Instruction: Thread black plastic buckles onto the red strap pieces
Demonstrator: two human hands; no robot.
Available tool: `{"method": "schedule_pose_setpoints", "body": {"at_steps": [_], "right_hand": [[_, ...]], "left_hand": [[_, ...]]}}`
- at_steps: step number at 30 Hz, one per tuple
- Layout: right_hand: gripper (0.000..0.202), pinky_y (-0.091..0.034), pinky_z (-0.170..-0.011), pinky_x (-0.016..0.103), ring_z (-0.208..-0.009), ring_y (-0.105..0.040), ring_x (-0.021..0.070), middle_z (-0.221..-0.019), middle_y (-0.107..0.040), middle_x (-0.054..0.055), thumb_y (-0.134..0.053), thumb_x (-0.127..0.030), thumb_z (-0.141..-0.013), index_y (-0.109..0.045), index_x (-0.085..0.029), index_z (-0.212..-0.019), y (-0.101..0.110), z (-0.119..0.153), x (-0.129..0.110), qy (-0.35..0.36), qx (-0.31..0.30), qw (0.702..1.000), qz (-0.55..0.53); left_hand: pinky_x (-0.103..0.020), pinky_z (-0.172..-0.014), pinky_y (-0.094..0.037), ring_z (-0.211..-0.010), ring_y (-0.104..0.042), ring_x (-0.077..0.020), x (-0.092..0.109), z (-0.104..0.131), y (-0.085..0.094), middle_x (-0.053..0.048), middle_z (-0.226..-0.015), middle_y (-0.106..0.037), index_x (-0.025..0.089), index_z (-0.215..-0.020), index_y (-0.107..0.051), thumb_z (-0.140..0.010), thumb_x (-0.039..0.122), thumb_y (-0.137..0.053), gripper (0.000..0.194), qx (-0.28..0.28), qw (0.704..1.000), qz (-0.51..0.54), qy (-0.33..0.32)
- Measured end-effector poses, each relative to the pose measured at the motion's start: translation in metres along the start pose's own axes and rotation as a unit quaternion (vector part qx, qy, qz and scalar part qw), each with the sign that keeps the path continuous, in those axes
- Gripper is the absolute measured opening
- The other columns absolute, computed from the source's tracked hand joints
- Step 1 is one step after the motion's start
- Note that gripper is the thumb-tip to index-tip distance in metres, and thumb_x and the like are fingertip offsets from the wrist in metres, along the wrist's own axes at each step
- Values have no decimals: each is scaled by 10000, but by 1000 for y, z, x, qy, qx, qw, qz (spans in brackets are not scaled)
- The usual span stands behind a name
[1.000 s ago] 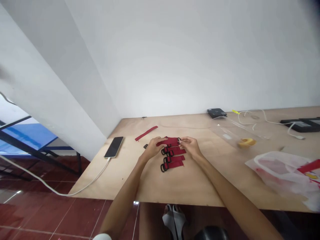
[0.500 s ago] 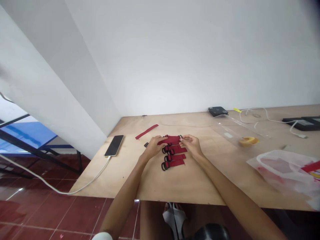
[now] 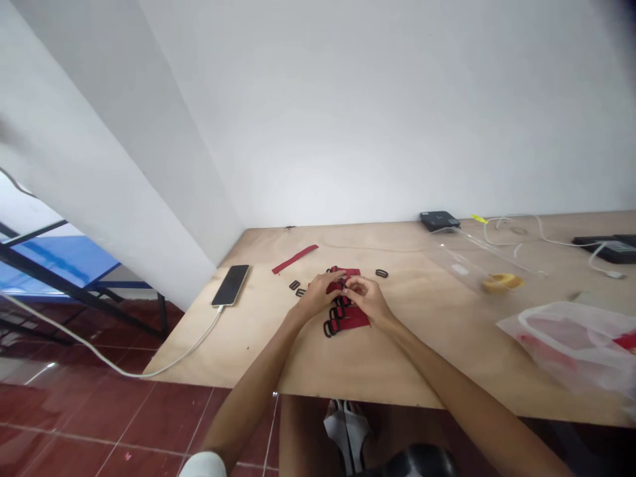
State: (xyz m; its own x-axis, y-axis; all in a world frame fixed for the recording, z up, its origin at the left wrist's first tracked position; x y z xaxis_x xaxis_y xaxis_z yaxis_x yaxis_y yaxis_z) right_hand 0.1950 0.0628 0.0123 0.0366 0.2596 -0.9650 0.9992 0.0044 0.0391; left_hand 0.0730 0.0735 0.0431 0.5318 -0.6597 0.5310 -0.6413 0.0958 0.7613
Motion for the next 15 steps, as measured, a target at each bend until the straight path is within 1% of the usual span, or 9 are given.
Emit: {"method": "schedule_pose_setpoints", "body": {"at_steps": [2,4,6,8,10,13,15], "right_hand": [[272,-529,-613,292,-697,-611,178,-795,-638,35,-768,-418,-717,-612,-197,-743,-5,3,-11,47,-4,998,37],[335,-524,-635,295,-704,-598,177,-789,-628,27,-796,-440,-692,-557,-205,-702,-6,4,-15,70,2,996,56],[405,-519,-629,290,-683,-591,171,-751,-621,11,-812,-461,-674,-490,-215,-680,0,3,-15,67,16,997,40],[429,-514,-600,278,-647,-590,160,-712,-614,-6,-808,-464,-682,-452,-224,-691,9,1,-13,51,33,998,2],[385,-514,-564,270,-626,-609,161,-706,-629,-11,-802,-448,-695,-494,-224,-757,17,-2,-10,30,43,998,-29],[358,-533,-542,282,-657,-668,198,-733,-683,21,-794,-436,-698,-612,-204,-902,25,-5,-6,3,43,998,-38],[361,-545,-539,294,-664,-686,215,-737,-706,49,-778,-448,-707,-662,-181,-921,27,-6,-4,-6,41,999,-30]], "left_hand": [[-390,-1025,-454,-1141,-620,-252,-1,1,-1,-81,-1281,-670,227,-1364,-568,-868,184,-642,504,1,1000,4,4],[-403,-1022,-448,-1122,-629,-256,0,1,-2,-77,-1260,-682,231,-1362,-566,-865,185,-644,505,-8,1000,-6,-1],[-419,-1019,-437,-1076,-645,-254,2,1,-1,-69,-1189,-711,237,-1354,-570,-877,201,-641,483,-14,1000,-17,-5],[-418,-1006,-437,-1012,-659,-242,1,1,4,-59,-1083,-737,237,-1329,-588,-883,214,-645,450,-9,1000,-21,2],[-403,-989,-446,-953,-666,-224,-3,1,11,-50,-1003,-741,229,-1282,-621,-875,209,-660,409,12,1000,-12,18],[-355,-917,-488,-895,-666,-201,-10,0,21,-53,-993,-737,212,-1194,-669,-862,203,-677,332,46,998,21,33],[-324,-839,-512,-857,-659,-192,-15,1,25,-59,-971,-732,199,-1122,-697,-860,214,-681,263,60,997,37,40]]}}
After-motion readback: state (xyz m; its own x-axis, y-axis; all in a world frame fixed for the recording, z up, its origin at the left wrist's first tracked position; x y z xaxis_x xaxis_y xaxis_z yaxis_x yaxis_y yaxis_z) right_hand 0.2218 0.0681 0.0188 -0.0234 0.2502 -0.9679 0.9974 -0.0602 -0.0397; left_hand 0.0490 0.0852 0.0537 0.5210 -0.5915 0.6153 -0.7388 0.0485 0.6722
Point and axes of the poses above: each hand's wrist, its own z-axis away from the middle knuckle, its own y-axis out of the back of the hand, x = y × z, the point moved 10 cm from there along -z, towards the middle knuckle
